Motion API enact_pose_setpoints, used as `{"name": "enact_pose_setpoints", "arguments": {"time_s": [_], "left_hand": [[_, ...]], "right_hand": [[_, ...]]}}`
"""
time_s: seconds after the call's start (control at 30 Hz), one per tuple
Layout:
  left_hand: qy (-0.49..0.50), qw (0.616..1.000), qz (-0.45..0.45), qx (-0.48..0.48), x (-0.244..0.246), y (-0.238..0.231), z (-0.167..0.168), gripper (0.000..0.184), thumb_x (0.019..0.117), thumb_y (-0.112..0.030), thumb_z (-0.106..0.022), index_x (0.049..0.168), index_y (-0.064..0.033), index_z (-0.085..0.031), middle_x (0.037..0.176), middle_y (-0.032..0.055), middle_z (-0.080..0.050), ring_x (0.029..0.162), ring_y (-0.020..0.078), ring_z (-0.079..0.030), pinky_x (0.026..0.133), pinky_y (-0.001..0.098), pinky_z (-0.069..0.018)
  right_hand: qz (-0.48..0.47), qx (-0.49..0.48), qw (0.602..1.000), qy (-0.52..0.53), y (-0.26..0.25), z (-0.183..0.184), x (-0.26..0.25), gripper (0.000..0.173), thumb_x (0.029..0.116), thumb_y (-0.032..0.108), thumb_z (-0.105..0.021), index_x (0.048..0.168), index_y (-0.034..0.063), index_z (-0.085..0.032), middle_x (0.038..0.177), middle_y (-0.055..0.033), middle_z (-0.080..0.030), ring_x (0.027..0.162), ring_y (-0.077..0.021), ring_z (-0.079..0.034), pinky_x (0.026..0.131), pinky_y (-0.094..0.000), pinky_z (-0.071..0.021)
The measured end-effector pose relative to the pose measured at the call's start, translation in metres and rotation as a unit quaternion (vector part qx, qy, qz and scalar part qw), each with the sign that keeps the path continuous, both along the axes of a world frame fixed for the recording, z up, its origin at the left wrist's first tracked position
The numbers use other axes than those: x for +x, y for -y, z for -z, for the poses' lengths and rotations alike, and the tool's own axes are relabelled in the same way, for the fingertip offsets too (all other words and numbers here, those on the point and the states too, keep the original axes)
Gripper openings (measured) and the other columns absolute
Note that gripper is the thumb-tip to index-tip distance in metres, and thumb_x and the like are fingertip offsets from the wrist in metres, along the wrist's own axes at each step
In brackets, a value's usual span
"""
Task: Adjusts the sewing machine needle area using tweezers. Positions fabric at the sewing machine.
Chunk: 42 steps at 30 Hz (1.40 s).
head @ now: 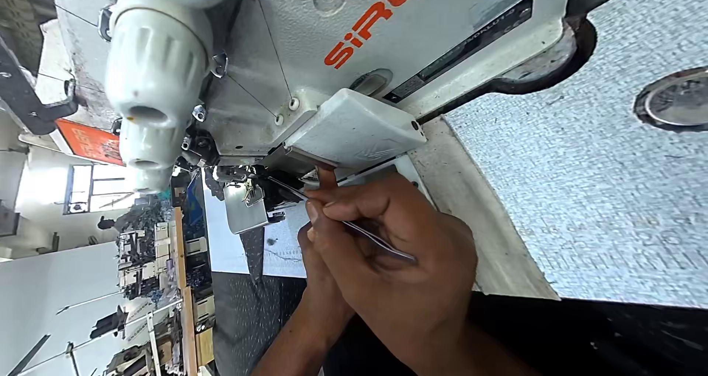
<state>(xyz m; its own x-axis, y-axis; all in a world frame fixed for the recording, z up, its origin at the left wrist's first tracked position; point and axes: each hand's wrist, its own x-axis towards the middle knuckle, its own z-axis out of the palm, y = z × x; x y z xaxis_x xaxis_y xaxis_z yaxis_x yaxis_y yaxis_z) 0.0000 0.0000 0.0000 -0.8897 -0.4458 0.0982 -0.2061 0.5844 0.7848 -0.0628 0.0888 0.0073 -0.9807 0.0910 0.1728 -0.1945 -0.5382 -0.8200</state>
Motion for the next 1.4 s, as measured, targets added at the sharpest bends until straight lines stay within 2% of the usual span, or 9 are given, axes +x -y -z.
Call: {"name": "enact_pose_setpoints", "arguments": {"time_s": [0.13, 0.27, 0.37, 0.67, 0.8, 1.03, 1.13, 1.23, 1.4], "left_hand": [[0.086, 0.974, -0.176, 0.113, -0.057, -0.048, -0.054, 0.022, 0.1064, 0.002, -0.038, 0.119, 0.0135, -0.052, 0.086, 0.0040, -0.057, 0.075, -0.0067, -0.054, 0.074, 0.0075, -0.0460], [0.017, 1.000, 0.004, 0.005, 0.005, 0.005, 0.002, 0.037, 0.1107, -0.029, -0.042, 0.122, 0.0017, -0.060, 0.087, -0.0013, -0.065, 0.082, -0.0014, -0.064, 0.079, 0.0182, -0.0553], [0.004, 0.996, 0.033, -0.081, 0.004, 0.005, 0.002, 0.032, 0.1096, -0.032, -0.045, 0.104, -0.0053, -0.061, 0.081, -0.0023, -0.064, 0.079, -0.0003, -0.064, 0.076, 0.0196, -0.0553], [0.015, 0.985, 0.053, -0.161, 0.003, 0.007, 0.004, 0.029, 0.1026, -0.019, -0.056, 0.121, 0.0025, -0.060, 0.083, 0.0004, -0.066, 0.079, 0.0014, -0.066, 0.077, 0.0200, -0.0567], [0.000, 0.984, 0.060, -0.170, 0.004, 0.009, 0.004, 0.022, 0.1047, -0.027, -0.055, 0.103, -0.0058, -0.061, 0.080, -0.0013, -0.064, 0.077, 0.0017, -0.065, 0.074, 0.0205, -0.0562], [0.001, 0.977, 0.061, -0.202, 0.005, 0.011, 0.006, 0.025, 0.0998, -0.029, -0.060, 0.109, -0.0057, -0.060, 0.084, -0.0010, -0.064, 0.082, 0.0018, -0.064, 0.077, 0.0221, -0.0549], [-0.001, 0.985, 0.046, -0.168, 0.000, 0.006, 0.002, 0.019, 0.1016, -0.024, -0.058, 0.101, -0.0056, -0.062, 0.078, -0.0024, -0.064, 0.075, 0.0013, -0.065, 0.070, 0.0204, -0.0567], [0.012, 0.990, 0.041, -0.138, 0.000, 0.004, -0.001, 0.023, 0.1046, -0.023, -0.054, 0.112, -0.0027, -0.062, 0.082, -0.0010, -0.066, 0.080, 0.0029, -0.067, 0.074, 0.0217, -0.0582], [0.014, 0.986, 0.045, -0.159, 0.002, 0.005, -0.002, 0.024, 0.1056, -0.029, -0.053, 0.103, -0.0060, -0.060, 0.079, -0.0024, -0.063, 0.077, 0.0003, -0.064, 0.074, 0.0193, -0.0552]], "right_hand": [[0.037, 0.019, 0.999, -0.001, 0.001, -0.001, 0.002, 0.012, 0.0816, 0.001, -0.073, 0.084, 0.0076, -0.064, 0.081, 0.0008, -0.071, 0.073, -0.0026, -0.070, 0.059, -0.0144, -0.0585], [0.017, -0.004, 1.000, -0.001, 0.002, -0.001, 0.000, 0.013, 0.0846, 0.000, -0.076, 0.090, 0.0060, -0.065, 0.090, -0.0020, -0.075, 0.080, -0.0075, -0.075, 0.064, -0.0184, -0.0637], [-0.012, -0.004, 1.000, 0.008, 0.001, -0.001, -0.002, 0.013, 0.0859, 0.002, -0.076, 0.091, 0.0069, -0.065, 0.090, -0.0005, -0.075, 0.077, -0.0047, -0.073, 0.058, -0.0160, -0.0602], [0.005, -0.015, 0.999, 0.029, -0.001, -0.001, -0.002, 0.016, 0.0804, -0.001, -0.075, 0.087, 0.0080, -0.063, 0.084, 0.0008, -0.073, 0.077, -0.0065, -0.074, 0.062, -0.0183, -0.0631], [-0.019, -0.030, 0.999, 0.037, -0.001, -0.002, -0.004, 0.017, 0.0846, 0.000, -0.076, 0.092, 0.0076, -0.063, 0.090, -0.0003, -0.076, 0.080, -0.0075, -0.075, 0.061, -0.0182, -0.0632], [-0.063, 0.001, 0.997, 0.049, -0.004, -0.003, -0.008, 0.016, 0.0884, 0.008, -0.077, 0.093, 0.0117, -0.062, 0.084, 0.0053, -0.073, 0.067, 0.0002, -0.068, 0.049, -0.0140, -0.0544], [-0.049, -0.010, 0.998, 0.047, -0.004, -0.002, -0.007, 0.016, 0.0860, 0.002, -0.074, 0.092, 0.0105, -0.062, 0.081, 0.0050, -0.071, 0.065, -0.0005, -0.066, 0.049, -0.0145, -0.0546], [-0.018, -0.023, 0.999, 0.042, -0.002, -0.002, -0.005, 0.018, 0.0825, -0.001, -0.074, 0.089, 0.0101, -0.061, 0.082, 0.0032, -0.072, 0.072, -0.0034, -0.071, 0.055, -0.0161, -0.0587], [-0.023, -0.024, 0.999, 0.032, 0.000, -0.002, -0.005, 0.017, 0.0860, 0.001, -0.075, 0.093, 0.0080, -0.061, 0.089, 0.0000, -0.075, 0.078, -0.0054, -0.074, 0.059, -0.0162, -0.0612]]}}
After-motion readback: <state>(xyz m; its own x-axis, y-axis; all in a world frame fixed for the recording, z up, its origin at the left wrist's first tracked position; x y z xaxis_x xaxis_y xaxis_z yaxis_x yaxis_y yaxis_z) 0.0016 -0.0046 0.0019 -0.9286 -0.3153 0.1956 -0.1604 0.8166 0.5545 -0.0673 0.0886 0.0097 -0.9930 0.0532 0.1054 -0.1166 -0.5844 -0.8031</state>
